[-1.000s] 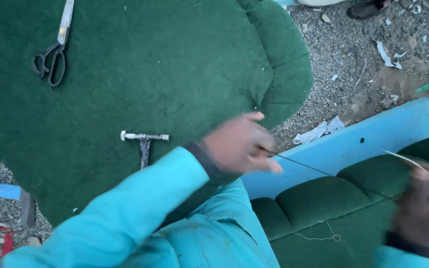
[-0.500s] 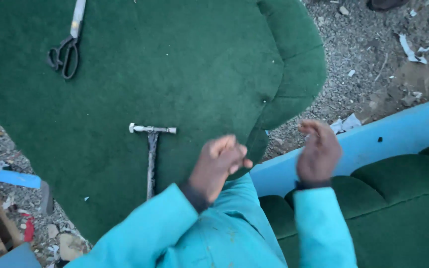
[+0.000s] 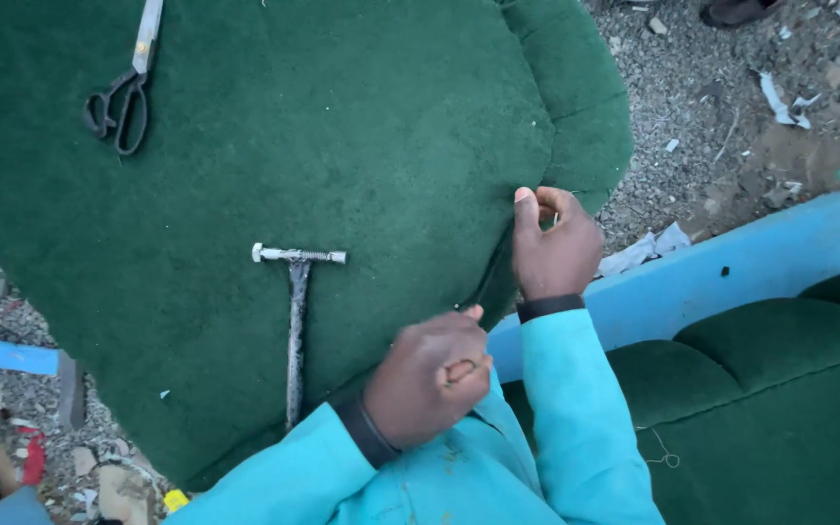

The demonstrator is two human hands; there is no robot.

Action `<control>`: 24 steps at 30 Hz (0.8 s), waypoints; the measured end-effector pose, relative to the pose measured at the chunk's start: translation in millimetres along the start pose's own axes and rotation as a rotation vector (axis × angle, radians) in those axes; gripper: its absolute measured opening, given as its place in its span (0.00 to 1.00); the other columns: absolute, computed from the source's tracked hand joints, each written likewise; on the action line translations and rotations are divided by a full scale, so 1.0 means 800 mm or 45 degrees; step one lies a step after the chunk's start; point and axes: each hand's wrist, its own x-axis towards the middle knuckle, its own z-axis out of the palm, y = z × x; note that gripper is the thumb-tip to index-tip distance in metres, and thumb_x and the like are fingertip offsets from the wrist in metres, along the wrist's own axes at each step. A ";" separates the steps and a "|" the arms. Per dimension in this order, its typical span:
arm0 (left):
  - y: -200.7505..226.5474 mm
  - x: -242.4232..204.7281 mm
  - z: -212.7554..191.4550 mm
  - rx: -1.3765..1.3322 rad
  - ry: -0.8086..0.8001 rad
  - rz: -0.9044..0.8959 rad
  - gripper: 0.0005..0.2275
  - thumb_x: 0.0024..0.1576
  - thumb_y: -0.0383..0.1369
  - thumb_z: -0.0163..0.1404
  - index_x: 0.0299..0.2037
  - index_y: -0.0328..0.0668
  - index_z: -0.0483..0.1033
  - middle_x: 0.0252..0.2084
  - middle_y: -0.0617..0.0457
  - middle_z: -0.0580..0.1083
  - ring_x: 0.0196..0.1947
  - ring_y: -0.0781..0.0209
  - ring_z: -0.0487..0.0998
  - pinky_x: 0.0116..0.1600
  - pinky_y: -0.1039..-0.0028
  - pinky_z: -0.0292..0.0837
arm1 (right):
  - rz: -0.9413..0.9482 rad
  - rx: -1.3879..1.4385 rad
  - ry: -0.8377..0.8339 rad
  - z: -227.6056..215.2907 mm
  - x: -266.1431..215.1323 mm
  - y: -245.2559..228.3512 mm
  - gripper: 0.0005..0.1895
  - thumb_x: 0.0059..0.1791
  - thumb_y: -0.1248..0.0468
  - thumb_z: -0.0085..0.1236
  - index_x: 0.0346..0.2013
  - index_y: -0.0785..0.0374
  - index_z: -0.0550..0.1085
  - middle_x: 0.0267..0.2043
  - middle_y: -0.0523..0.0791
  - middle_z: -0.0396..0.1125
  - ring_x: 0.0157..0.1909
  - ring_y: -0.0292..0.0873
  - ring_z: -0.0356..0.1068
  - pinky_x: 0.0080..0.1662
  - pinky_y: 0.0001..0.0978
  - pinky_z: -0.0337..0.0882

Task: Hand-stitching the corners of a green velvet sofa using a needle and thread.

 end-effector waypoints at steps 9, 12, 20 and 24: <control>-0.177 0.015 0.141 0.146 -0.664 -0.355 0.12 0.57 0.39 0.65 0.30 0.40 0.78 0.29 0.40 0.80 0.37 0.25 0.86 0.43 0.40 0.82 | 0.059 -0.137 -0.094 -0.004 0.033 0.030 0.08 0.60 0.43 0.77 0.40 0.35 0.90 0.31 0.30 0.83 0.49 0.51 0.87 0.55 0.55 0.83; -0.206 0.027 0.189 0.168 -0.674 -0.401 0.10 0.56 0.35 0.64 0.34 0.35 0.82 0.34 0.32 0.84 0.44 0.16 0.88 0.47 0.29 0.84 | -0.092 -0.406 -0.102 -0.042 0.036 0.031 0.07 0.60 0.41 0.77 0.46 0.32 0.92 0.37 0.34 0.85 0.46 0.55 0.87 0.52 0.59 0.85; -0.302 0.096 0.284 -0.040 -0.266 -0.271 0.12 0.59 0.40 0.57 0.28 0.47 0.69 0.25 0.44 0.70 0.33 0.23 0.80 0.40 0.69 0.72 | -0.224 0.233 -0.294 -0.168 0.044 -0.043 0.13 0.77 0.64 0.45 0.77 0.60 0.69 0.49 0.40 0.87 0.34 0.44 0.70 0.45 0.42 0.66; -0.292 0.109 0.287 -0.039 -0.216 -0.441 0.11 0.57 0.40 0.55 0.27 0.47 0.69 0.25 0.46 0.71 0.32 0.34 0.81 0.42 0.48 0.76 | -0.332 0.123 -0.398 -0.117 0.075 0.023 0.07 0.76 0.55 0.55 0.67 0.52 0.74 0.43 0.34 0.86 0.46 0.49 0.85 0.53 0.47 0.78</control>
